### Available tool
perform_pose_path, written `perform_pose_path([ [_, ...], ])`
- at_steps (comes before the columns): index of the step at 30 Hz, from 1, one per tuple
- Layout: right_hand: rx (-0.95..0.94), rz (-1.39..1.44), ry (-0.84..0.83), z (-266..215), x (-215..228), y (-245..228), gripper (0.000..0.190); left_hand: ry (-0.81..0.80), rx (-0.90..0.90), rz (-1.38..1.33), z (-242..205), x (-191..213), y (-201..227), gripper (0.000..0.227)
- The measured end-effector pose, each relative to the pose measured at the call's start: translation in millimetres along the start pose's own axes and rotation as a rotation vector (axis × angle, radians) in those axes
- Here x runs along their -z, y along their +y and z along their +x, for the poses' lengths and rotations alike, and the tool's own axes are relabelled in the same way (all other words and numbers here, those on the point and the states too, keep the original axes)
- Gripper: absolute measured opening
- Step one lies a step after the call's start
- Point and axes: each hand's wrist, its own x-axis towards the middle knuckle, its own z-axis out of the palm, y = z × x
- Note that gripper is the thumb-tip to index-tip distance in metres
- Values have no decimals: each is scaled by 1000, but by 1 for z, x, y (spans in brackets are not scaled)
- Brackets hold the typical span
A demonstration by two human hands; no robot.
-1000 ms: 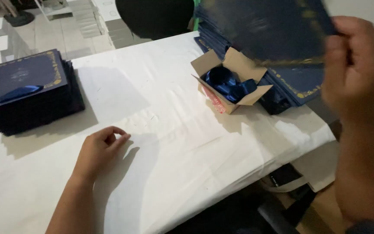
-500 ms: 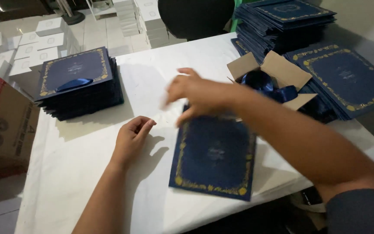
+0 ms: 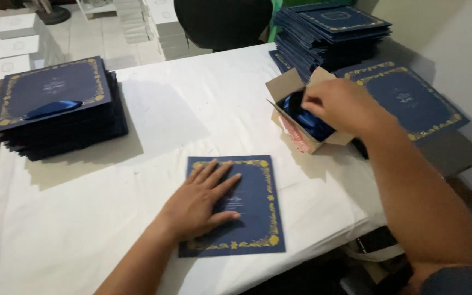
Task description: Assembling a blue gift bag by threading a blue ribbon through holes to create handles.
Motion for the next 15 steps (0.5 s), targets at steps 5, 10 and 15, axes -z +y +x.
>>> perform_pose_path([
  [5,-137,42,-320,4,-15,25,35,-44,234,49,-19,15,-8,76],
  [10,-156,5,-362,5,-23,35,18,183,275,10,-28,11,-27,66],
  [15,-147,190,-92,6,-23,33,31,95,444,24,-24,24,-21,61],
])
